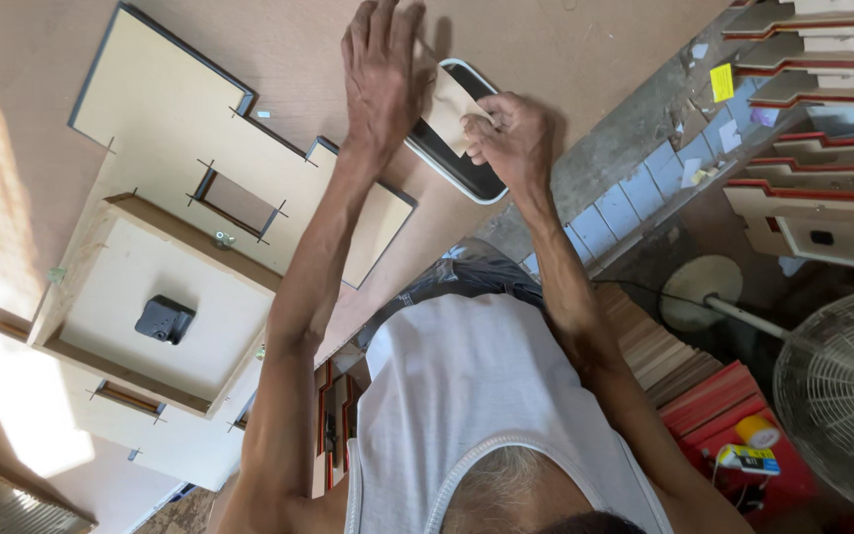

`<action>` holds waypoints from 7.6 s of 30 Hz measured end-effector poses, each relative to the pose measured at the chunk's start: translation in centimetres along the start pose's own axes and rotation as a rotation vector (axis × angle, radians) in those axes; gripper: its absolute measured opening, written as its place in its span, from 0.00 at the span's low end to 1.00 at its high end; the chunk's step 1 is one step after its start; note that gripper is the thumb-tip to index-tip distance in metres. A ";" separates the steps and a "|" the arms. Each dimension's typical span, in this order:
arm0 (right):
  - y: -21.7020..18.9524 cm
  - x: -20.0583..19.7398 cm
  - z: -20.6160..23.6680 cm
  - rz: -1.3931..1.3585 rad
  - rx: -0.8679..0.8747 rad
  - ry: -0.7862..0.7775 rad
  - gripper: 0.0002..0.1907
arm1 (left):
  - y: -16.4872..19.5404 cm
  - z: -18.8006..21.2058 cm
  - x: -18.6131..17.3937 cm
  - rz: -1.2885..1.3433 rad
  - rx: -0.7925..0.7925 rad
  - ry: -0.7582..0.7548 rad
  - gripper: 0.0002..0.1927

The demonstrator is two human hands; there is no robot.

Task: The person sands a narrow wooden strip by rubbing it back and forth on a sanding block, then fits the strip into the groove of a wooden frame on the workbench. They press the strip into place along the frame edge and use a yellow level to check the assembled frame.

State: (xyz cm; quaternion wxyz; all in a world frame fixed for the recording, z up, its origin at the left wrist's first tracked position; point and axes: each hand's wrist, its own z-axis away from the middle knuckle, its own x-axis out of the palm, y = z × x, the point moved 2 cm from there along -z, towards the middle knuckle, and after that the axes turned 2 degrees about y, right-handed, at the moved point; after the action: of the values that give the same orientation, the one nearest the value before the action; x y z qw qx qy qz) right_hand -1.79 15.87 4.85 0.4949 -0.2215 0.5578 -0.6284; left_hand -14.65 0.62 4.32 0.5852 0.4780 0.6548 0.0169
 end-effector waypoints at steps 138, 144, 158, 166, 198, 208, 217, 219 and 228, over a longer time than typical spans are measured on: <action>-0.2 18.0 13.3 0.377 -1.216 -0.896 0.11 | -1.0 50.4 -14.6 -0.418 -0.855 1.136 0.09; -0.1 17.8 13.3 0.369 -1.207 -0.890 0.10 | -1.1 50.2 -14.7 -0.388 -0.866 1.159 0.09; 0.3 17.7 12.9 0.430 -1.304 -0.861 0.09 | -2.1 50.9 -13.4 -0.311 -0.859 1.259 0.09; 0.0 18.6 12.6 0.454 -1.302 -0.858 0.11 | -1.4 50.6 -14.1 -0.242 -0.950 1.240 0.09; -1.7 21.0 12.3 0.749 -1.683 -0.709 0.26 | -1.5 50.4 -14.0 -0.305 -0.915 1.266 0.09; -1.1 34.1 24.9 0.495 -1.977 -1.034 0.17 | -0.9 49.7 -14.6 -0.326 -0.948 1.252 0.08; -3.8 23.6 15.7 0.799 -1.885 -0.867 0.17 | -0.9 50.0 -15.6 -0.347 -0.885 1.133 0.19; -3.0 22.7 15.1 0.800 -1.917 -0.855 0.18 | -0.9 49.4 -15.8 -0.387 -0.803 0.992 0.24; -2.1 23.9 15.4 0.637 -1.959 -0.855 0.18 | -5.5 47.8 -17.1 -0.565 -0.473 0.386 0.14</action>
State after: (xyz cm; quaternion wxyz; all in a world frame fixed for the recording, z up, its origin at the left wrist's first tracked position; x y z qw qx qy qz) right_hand 0.35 -12.56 4.51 0.3963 -0.5609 0.6276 0.3667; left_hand 16.96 -39.09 -1.10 0.5270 0.1200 0.8360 0.0946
